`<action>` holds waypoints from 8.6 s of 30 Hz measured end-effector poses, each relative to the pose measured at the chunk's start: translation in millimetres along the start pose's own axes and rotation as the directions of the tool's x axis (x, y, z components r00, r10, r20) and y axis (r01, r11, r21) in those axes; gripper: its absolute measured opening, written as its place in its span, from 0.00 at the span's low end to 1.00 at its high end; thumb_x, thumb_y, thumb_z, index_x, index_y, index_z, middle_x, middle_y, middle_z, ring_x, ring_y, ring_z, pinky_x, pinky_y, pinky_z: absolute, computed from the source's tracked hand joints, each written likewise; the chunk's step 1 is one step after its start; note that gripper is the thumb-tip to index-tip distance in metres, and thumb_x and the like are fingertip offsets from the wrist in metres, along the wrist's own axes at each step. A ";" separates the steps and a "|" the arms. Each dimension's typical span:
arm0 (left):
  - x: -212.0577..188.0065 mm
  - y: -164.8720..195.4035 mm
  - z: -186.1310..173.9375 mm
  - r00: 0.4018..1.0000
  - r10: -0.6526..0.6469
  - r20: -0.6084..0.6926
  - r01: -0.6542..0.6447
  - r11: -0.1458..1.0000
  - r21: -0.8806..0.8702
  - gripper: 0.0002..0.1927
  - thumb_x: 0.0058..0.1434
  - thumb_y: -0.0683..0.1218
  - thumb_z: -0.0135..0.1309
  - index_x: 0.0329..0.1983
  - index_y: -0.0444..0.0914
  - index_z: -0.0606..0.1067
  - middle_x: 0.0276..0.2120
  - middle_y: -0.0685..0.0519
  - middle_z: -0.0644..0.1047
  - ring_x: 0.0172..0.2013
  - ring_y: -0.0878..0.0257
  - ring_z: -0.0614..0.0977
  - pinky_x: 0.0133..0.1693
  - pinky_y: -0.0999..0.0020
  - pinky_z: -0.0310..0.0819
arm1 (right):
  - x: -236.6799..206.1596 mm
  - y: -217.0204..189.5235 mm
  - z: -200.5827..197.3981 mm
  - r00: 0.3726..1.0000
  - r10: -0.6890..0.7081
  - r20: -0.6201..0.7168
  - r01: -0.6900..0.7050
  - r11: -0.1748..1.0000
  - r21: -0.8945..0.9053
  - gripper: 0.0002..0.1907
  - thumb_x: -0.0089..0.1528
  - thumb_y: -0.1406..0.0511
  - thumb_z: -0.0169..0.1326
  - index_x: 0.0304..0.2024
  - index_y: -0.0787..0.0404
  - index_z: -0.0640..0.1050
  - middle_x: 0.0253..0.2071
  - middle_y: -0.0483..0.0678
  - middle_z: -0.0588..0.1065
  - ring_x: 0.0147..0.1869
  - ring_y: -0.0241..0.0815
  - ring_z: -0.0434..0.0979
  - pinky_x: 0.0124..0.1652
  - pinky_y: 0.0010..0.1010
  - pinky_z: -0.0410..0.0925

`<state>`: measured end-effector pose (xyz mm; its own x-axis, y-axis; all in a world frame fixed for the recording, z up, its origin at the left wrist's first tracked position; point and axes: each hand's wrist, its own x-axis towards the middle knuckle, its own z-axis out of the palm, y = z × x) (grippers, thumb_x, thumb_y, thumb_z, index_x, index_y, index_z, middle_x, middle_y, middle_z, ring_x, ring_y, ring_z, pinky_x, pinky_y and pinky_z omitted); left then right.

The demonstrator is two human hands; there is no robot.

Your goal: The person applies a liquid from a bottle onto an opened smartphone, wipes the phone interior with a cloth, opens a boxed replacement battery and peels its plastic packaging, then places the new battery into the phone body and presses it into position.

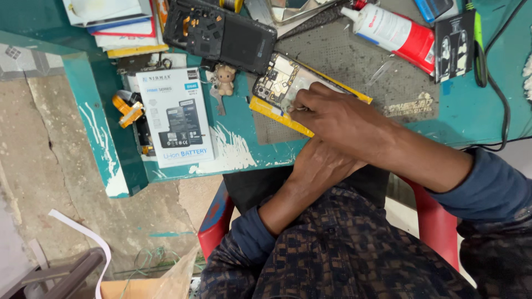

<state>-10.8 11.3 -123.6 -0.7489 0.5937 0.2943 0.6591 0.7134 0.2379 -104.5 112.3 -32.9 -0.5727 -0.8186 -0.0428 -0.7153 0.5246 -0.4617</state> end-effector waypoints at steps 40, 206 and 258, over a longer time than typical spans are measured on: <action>10.6 -3.2 -13.7 0.985 0.034 0.169 -0.026 0.998 -0.048 0.20 0.72 0.61 0.47 0.46 0.43 0.81 0.42 0.51 0.80 0.50 0.56 0.79 0.56 0.55 0.69 | 1.8 -11.8 -22.2 0.952 0.286 0.112 -0.292 0.956 0.038 0.16 0.51 0.73 0.59 0.42 0.65 0.82 0.44 0.54 0.77 0.48 0.55 0.80 0.46 0.43 0.73; -8.1 -64.0 -95.0 0.842 -0.530 -0.100 0.471 0.813 -0.342 0.44 0.61 0.37 0.63 0.75 0.30 0.52 0.69 0.32 0.64 0.68 0.36 0.69 0.67 0.48 0.65 | -85.1 -39.3 30.2 0.681 0.566 -0.466 -0.596 0.797 0.097 0.34 0.51 0.54 0.73 0.52 0.69 0.80 0.59 0.61 0.69 0.61 0.62 0.68 0.58 0.48 0.66; 151.7 -145.9 -61.9 0.931 0.320 0.176 -0.144 0.765 -0.627 0.20 0.48 0.44 0.75 0.42 0.33 0.82 0.38 0.47 0.78 0.37 0.52 0.82 0.37 0.58 0.74 | -99.7 -3.3 29.7 0.571 0.492 -0.658 -0.466 0.853 0.233 0.13 0.66 0.76 0.63 0.53 0.64 0.82 0.55 0.53 0.76 0.51 0.50 0.79 0.48 0.35 0.73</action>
<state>-216.3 -25.7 -56.4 -0.4987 0.8464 0.1871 0.6555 0.2270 0.7203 -33.1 185.3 -53.5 -0.9418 -0.0556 0.3314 -0.2501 0.7747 -0.5807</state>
